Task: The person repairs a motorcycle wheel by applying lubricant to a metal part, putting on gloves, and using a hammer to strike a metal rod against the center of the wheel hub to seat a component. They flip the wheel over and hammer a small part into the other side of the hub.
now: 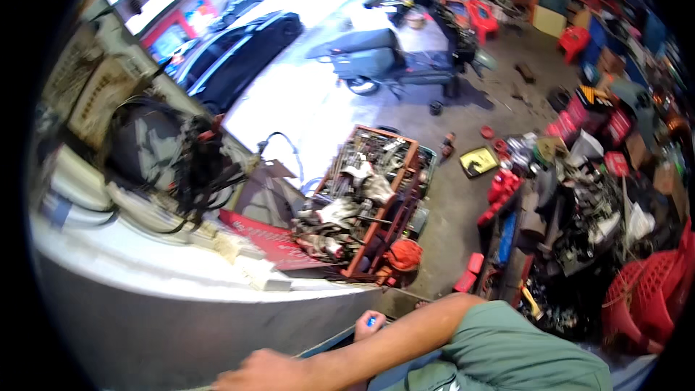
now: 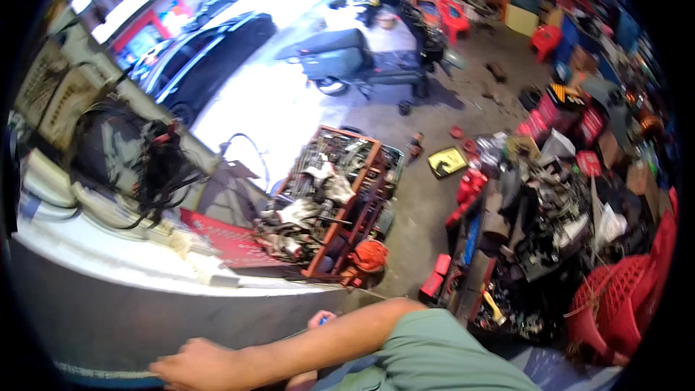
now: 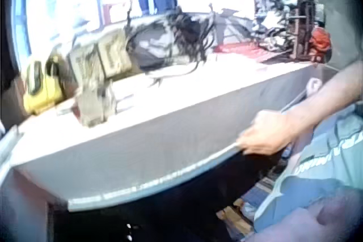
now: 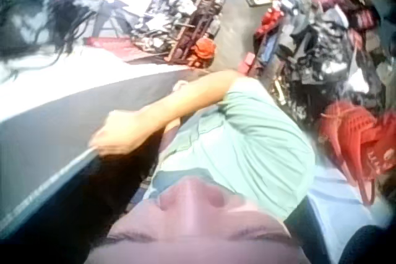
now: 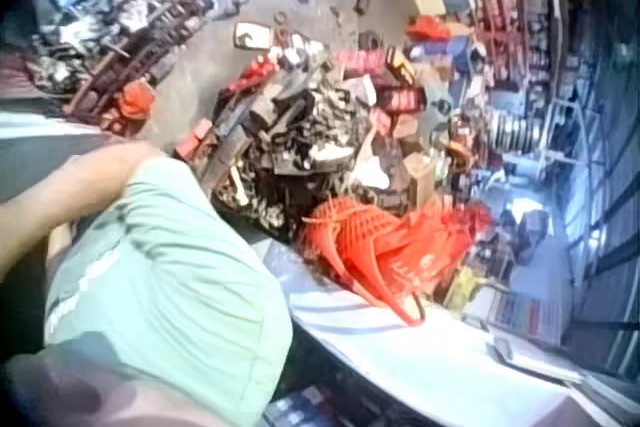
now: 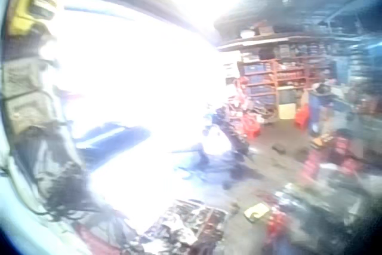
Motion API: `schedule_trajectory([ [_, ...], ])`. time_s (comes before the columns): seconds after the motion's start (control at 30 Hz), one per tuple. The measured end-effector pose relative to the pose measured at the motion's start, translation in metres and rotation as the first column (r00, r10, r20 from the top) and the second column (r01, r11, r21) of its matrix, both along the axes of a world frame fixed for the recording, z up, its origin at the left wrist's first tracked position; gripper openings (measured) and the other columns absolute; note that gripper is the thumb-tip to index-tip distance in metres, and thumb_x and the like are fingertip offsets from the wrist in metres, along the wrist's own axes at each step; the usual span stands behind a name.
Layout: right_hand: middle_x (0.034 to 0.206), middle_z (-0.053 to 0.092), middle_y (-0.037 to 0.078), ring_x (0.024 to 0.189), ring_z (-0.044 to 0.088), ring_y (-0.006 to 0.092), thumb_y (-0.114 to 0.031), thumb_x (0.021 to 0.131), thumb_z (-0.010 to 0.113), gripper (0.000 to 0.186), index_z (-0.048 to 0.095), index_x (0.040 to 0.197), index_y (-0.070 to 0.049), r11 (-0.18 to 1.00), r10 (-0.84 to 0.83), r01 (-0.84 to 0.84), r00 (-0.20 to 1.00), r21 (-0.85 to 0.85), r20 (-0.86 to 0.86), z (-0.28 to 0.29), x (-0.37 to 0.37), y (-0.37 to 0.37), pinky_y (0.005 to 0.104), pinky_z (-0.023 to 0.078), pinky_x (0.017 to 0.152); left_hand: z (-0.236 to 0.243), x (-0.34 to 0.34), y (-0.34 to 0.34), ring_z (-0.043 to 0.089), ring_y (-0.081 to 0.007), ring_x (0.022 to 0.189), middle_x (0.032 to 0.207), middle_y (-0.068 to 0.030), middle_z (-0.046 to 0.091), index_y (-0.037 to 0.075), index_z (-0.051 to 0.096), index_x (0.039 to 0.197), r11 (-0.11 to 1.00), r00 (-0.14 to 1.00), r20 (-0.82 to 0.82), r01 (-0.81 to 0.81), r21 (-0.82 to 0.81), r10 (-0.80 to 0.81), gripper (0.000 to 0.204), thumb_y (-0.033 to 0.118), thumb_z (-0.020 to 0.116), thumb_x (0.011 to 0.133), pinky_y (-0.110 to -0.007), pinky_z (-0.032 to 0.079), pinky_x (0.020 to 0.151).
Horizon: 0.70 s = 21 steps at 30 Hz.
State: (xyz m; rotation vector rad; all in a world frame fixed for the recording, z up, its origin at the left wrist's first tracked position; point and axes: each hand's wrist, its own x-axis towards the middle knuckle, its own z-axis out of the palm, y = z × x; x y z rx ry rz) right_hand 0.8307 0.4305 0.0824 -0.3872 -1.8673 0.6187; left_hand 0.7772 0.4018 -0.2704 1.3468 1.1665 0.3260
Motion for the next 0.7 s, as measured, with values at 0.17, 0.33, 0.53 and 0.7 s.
schedule_trajectory([
  [0.17,0.094,0.069,0.016,0.092,0.069,0.0372,-0.021,0.081,0.064,0.03,0.06,0.108,-0.007,0.625,0.059,0.57,0.646,-0.533,0.761,-0.228,0.204,-0.038,0.0504,0.055,0.071,0.019,0.095,0.043,0.057,-0.0085,0.069,0.073,0.0025,0.06,0.006,0.065,0.086,0.973,0.99,0.05,-0.116,-0.199,0.129,0.021,0.026,0.07,0.091,-0.026,0.048,0.065],
  [0.33,0.1,0.068,0.017,0.097,0.065,0.0372,-0.023,0.09,0.062,0.025,0.062,0.108,-0.005,0.182,-0.187,0.818,0.574,-0.546,0.797,-0.277,0.328,-0.117,0.0475,0.052,0.08,-0.033,0.161,0.106,0.057,-0.0111,0.061,0.071,-0.001,0.059,0.008,0.062,0.083,0.934,0.976,0.171,-0.066,-0.351,0.133,0.022,0.027,0.067,0.093,-0.027,0.047,0.053],
  [0.53,0.1,0.07,0.018,0.095,0.067,0.0369,-0.017,0.091,0.061,0.021,0.066,0.105,-0.002,-0.082,-0.596,0.779,0.462,-0.622,0.657,-0.254,0.379,-0.121,0.042,0.053,0.081,-0.067,0.24,0.175,0.061,-0.0152,0.059,0.074,-0.0039,0.062,0.003,0.064,0.094,0.939,0.982,0.177,-0.002,-0.344,0.067,0.02,0.022,0.067,0.091,-0.029,0.049,0.051],
  [0.7,0.098,0.071,0.02,0.092,0.069,0.0331,-0.014,0.09,0.061,0.024,0.064,0.107,0.002,-0.12,-0.583,0.608,0.597,-0.785,0.552,-0.294,0.413,-0.064,0.038,0.053,0.08,-0.096,0.296,0.234,0.061,-0.0177,0.094,0.107,-0.011,0.064,0.0,0.062,0.118,0.997,0.992,0.106,-0.076,0.021,0.074,0.043,0.024,0.074,0.084,-0.032,0.05,0.08],
])
